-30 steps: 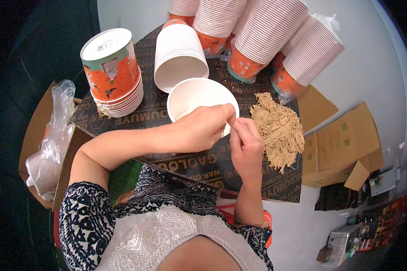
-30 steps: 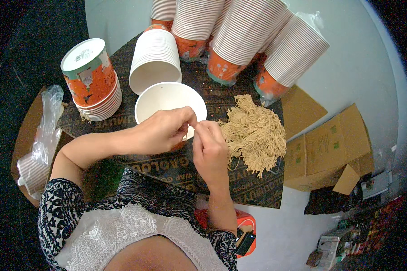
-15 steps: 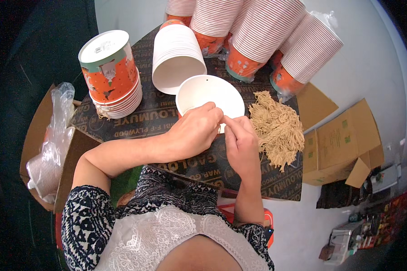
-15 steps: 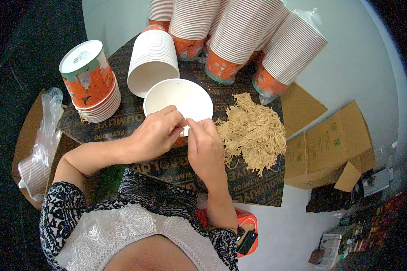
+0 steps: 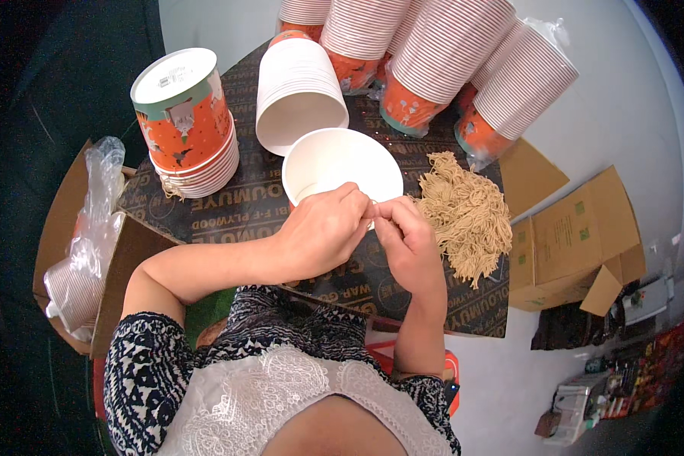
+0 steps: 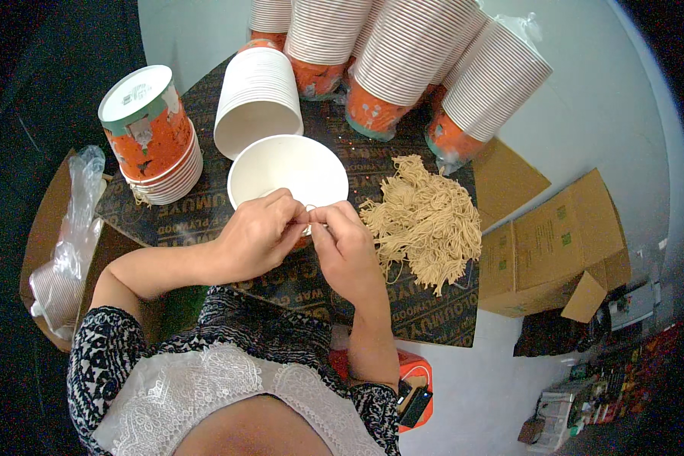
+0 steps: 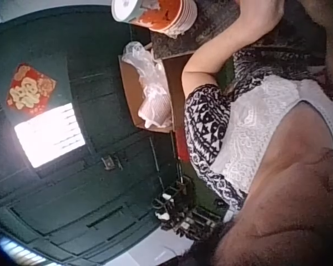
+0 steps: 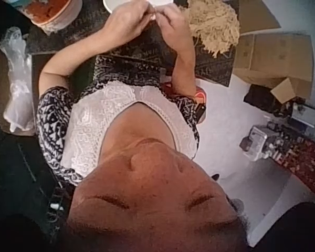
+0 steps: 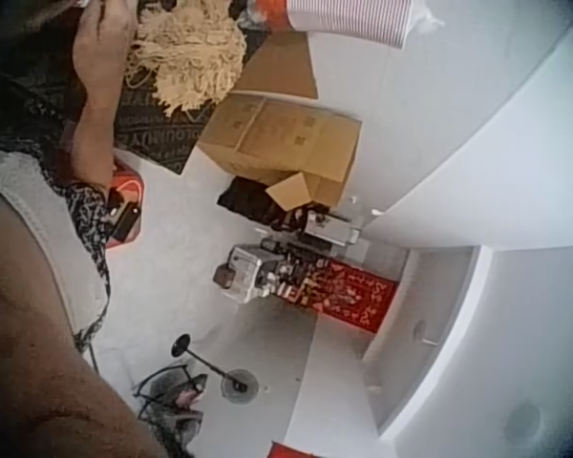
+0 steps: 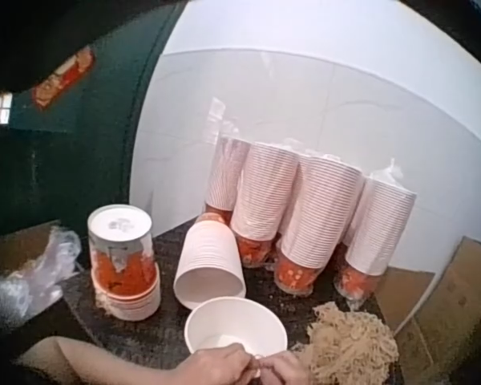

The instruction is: Attaching twine handles to paper buckets by threading and knotting them through pre-punched holes.

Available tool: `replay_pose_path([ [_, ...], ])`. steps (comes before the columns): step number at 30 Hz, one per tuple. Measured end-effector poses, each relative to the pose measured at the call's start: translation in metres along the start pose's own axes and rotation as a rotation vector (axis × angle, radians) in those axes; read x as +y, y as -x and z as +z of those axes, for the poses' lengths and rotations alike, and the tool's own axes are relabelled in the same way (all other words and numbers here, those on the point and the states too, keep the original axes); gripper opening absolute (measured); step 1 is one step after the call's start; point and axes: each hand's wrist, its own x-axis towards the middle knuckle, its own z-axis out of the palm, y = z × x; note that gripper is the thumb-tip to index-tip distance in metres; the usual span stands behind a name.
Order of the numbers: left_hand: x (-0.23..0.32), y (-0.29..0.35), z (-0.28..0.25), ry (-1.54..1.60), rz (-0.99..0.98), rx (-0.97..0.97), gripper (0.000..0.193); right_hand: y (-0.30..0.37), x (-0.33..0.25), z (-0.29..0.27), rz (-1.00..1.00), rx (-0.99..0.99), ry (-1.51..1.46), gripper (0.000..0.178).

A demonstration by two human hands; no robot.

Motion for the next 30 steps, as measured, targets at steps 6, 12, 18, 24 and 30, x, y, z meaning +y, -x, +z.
replay_pose_path([
  [6, 0.002, 0.001, -0.007, 0.074, -0.053, -0.044, 0.018, 0.003, -0.002, 0.008, 0.042, 0.067, -0.050, 0.003],
  [12, -0.005, -0.011, -0.020, 0.294, -0.436, -0.255, 0.015, 0.007, -0.003, 0.016, -0.067, 0.168, 0.024, 0.002],
  [18, 0.004, -0.031, -0.027, 0.404, -0.562, -0.405, 0.023, 0.008, 0.000, 0.019, -0.144, 0.226, 0.160, 0.003],
  [24, -0.009, -0.026, -0.017, 0.273, -0.363, -0.326, 0.018, 0.011, -0.006, 0.021, -0.096, 0.176, 0.148, 0.006],
  [30, -0.009, -0.027, -0.017, 0.246, -0.440, -0.330, 0.016, 0.021, -0.004, 0.022, -0.146, 0.213, 0.145, 0.014],
])
